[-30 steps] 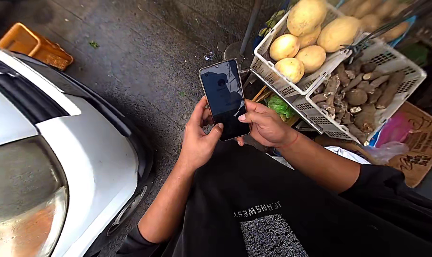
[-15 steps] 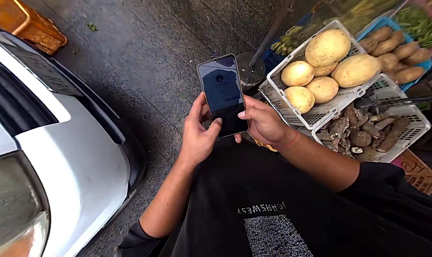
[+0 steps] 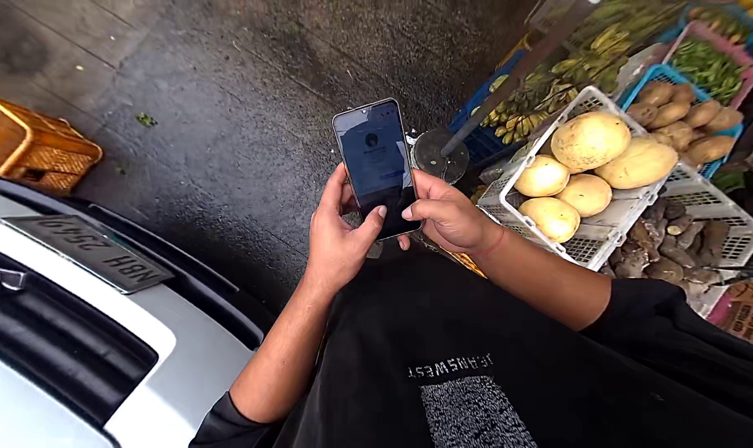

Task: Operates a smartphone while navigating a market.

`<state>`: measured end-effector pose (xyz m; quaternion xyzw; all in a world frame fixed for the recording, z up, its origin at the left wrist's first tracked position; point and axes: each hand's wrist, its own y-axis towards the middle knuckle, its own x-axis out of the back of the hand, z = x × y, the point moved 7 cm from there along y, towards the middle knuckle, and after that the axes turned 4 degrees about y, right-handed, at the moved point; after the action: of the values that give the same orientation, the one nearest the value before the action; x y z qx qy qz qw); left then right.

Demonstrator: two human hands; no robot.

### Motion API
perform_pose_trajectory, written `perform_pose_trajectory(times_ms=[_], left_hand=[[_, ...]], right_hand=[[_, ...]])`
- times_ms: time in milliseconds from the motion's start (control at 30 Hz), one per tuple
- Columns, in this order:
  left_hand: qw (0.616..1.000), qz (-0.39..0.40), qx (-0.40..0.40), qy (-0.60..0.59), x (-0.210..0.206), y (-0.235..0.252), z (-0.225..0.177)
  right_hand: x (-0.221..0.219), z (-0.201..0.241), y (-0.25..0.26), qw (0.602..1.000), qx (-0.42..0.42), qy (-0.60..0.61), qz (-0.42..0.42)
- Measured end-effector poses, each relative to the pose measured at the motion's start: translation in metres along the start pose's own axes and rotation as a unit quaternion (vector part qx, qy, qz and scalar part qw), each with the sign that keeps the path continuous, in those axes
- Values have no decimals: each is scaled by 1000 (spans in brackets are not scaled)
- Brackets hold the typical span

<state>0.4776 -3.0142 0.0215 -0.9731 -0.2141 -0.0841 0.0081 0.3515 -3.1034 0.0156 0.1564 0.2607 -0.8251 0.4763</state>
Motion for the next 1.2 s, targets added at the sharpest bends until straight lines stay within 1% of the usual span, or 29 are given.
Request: perform_pose_trajectory(times_ms=[67,167,333,500,600,767,833,967,1067,1200], left_hand=[[1000,18,6,6,16,22,3],[1000,26,15,-4,32,54,10],[999,13,26,-14,43,118,23],[1000,-1,18,9,48,201,27],[1000,1,12,14,52,262,20],[1000,9,24,-16,48,344,1],[999,13,27,-21,44,372,-2],[999,24,23,-40,33,418,3],[997,39,-14,-62,23,468,4],[995,75,-16,-63,14,534,1]], right_hand=[[-3,7,24,1000,-1,11,-8],[0,15,57,1000,-7,10,-13],[21,37,113,1000,-14,13,-22],[54,76,182,1000,2,-8,1],[77,113,230,1000,13,-13,16],[113,176,283,999,-7,7,35],[127,196,300,999,-12,10,28],[156,216,326,999,-25,18,13],[180,241,350,1000,-17,22,-12],[209,277,382,997,-7,30,-66]])
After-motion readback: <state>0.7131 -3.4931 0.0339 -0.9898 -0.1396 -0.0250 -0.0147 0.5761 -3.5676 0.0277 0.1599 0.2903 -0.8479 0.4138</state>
